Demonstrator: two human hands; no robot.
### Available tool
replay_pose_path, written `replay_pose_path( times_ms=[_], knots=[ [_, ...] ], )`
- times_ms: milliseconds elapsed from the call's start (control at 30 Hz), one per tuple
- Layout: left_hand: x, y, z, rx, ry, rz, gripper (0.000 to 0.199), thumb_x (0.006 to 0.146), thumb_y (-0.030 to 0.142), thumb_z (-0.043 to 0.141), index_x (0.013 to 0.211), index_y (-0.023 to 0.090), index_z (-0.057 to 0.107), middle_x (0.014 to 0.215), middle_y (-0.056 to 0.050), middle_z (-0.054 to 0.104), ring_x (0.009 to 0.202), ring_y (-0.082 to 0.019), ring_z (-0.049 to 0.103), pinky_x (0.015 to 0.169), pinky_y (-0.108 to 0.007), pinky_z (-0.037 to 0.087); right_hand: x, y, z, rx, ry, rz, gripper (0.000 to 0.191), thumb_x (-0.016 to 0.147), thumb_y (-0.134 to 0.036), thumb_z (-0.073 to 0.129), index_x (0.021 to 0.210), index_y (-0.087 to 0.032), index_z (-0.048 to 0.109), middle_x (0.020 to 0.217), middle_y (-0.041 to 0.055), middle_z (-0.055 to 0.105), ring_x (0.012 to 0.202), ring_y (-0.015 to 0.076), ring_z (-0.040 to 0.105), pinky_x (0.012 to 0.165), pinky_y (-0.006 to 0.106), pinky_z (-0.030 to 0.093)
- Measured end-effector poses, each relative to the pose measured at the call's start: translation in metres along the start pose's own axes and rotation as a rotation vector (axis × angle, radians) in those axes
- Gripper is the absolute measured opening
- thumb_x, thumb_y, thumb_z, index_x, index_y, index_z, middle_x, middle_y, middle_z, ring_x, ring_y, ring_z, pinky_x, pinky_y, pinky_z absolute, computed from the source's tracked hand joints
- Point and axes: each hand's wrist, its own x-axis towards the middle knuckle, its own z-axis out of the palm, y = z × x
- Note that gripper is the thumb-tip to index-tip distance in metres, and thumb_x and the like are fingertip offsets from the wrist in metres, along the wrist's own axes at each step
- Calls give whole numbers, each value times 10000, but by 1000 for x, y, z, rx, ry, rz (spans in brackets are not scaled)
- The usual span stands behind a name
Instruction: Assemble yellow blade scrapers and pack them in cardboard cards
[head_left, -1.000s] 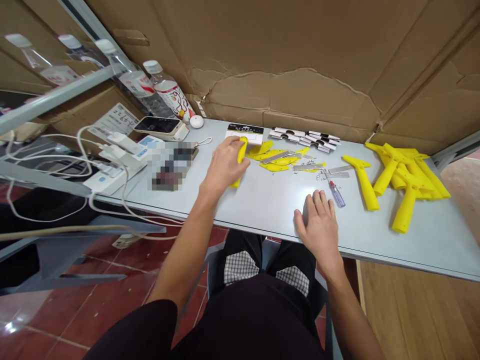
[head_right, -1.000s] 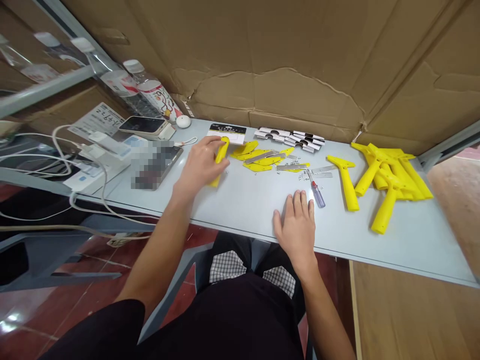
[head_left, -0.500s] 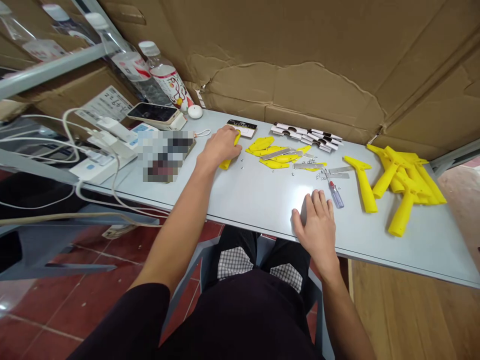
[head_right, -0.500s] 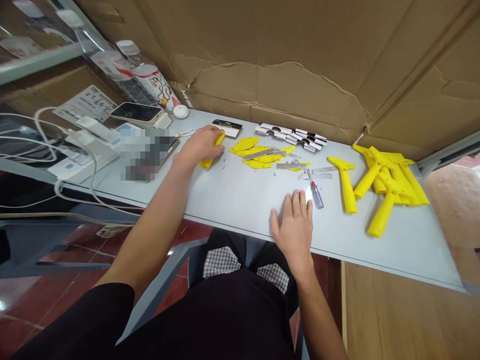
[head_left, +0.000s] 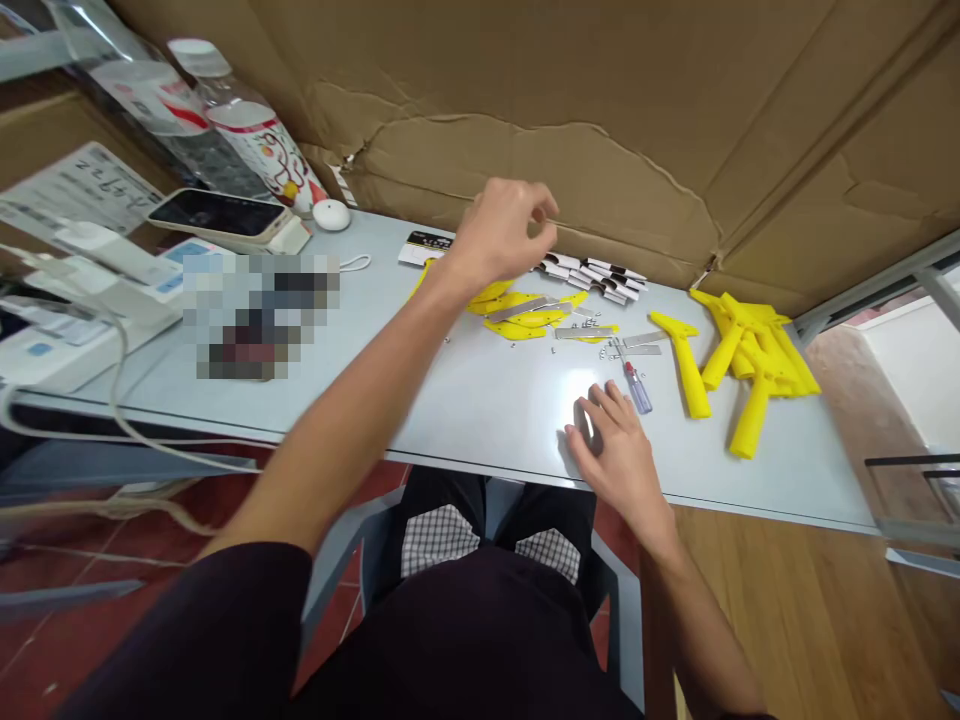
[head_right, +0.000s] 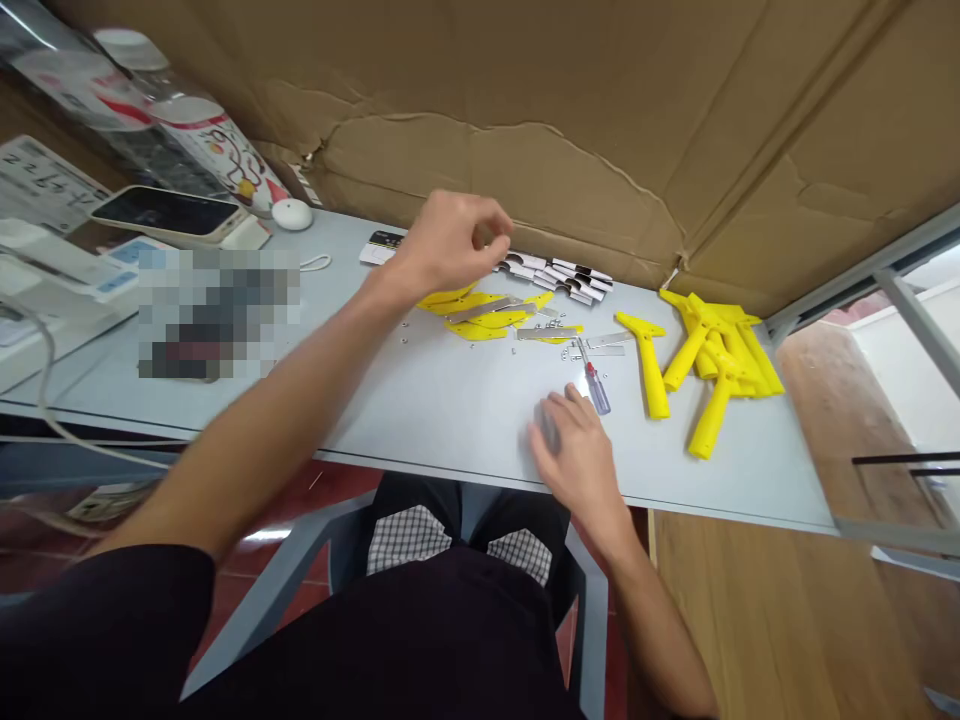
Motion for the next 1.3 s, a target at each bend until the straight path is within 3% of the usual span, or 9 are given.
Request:
replay_pose_path(
  times_ms=[100, 167, 267, 400, 633, 867, 1000, 1100, 1300],
  knots=[
    [-20, 14, 14, -44, -81, 95, 241, 940, 256, 590, 1051, 194, 795, 1064, -80, 798, 998, -279, 711, 939, -449, 528, 11, 26, -35, 99, 106, 91, 415, 1028, -452, 554, 1190, -167, 807, 1143, 118, 843, 1054, 284, 807, 975, 441, 624],
    [-37, 9, 24, -42, -104, 124, 226, 920, 266, 603, 1007, 201, 801, 1006, -74, 807, 921, -269, 710, 887, -434, 529, 21, 48, -58, -34, 242, 235, 423, 1000, -477, 566, 1129, -162, 816, 927, 102, 832, 718, 238, 764, 743, 404, 604],
    [-62, -9, 33, -4, -142, 155, 259, 931, 260, 563, 970, 191, 810, 953, -82, 815, 856, -263, 717, 796, -405, 524, 36, 75, -78, -373, 296, 373, 413, 991, -460, 578, 1152, -158, 810, 1002, 160, 816, 869, 317, 758, 772, 440, 543],
    [-88, -27, 36, 22, -128, 181, 295, 966, 267, 535, 1005, 176, 814, 957, -104, 825, 845, -269, 737, 754, -394, 529, 48, 91, -81, -587, 50, 519, 481, 997, -496, 593, 1322, -184, 760, 1203, 209, 786, 1016, 424, 742, 735, 457, 510],
    [-108, -34, 30, -150, 25, 283, 251, 965, 220, 564, 972, 156, 807, 912, -85, 835, 728, -199, 712, 710, -334, 539, 63, 93, -89, -660, -250, 525, 464, 1014, -367, 476, 1119, -46, 794, 1043, 285, 771, 982, 421, 739, 724, 442, 464],
    [-113, -31, 25, -307, 114, 294, 165, 906, 148, 629, 906, 176, 792, 785, -26, 798, 636, -135, 656, 663, -270, 518, 67, 94, -89, -644, -242, 564, 459, 994, -449, 509, 1047, -92, 793, 965, 261, 774, 962, 435, 734, 689, 438, 431],
    [-115, -25, 20, -382, 53, 207, 155, 900, 165, 630, 890, 177, 784, 798, -34, 800, 642, -133, 649, 686, -282, 539, 66, 80, -93, -574, -100, 555, 352, 939, -437, 586, 994, -137, 763, 896, 215, 779, 891, 407, 730, 691, 442, 442],
    [-115, -18, 17, -617, -111, 17, 137, 914, 213, 654, 960, 164, 774, 818, -52, 802, 650, -144, 674, 667, -290, 565, 64, 47, -93, -411, 52, 448, 284, 911, -474, 645, 928, -198, 710, 868, 150, 784, 765, 322, 711, 699, 436, 469],
    [-118, -6, 23, -1163, -483, -448, 511, 912, 322, 791, 1352, 121, 628, 1097, -179, 828, 744, -240, 810, 686, -375, 658, 62, -25, -36, -40, -168, 232, 205, 906, -432, 624, 875, -232, 590, 769, 71, 742, 598, 217, 638, 672, 406, 482]
  ],
)
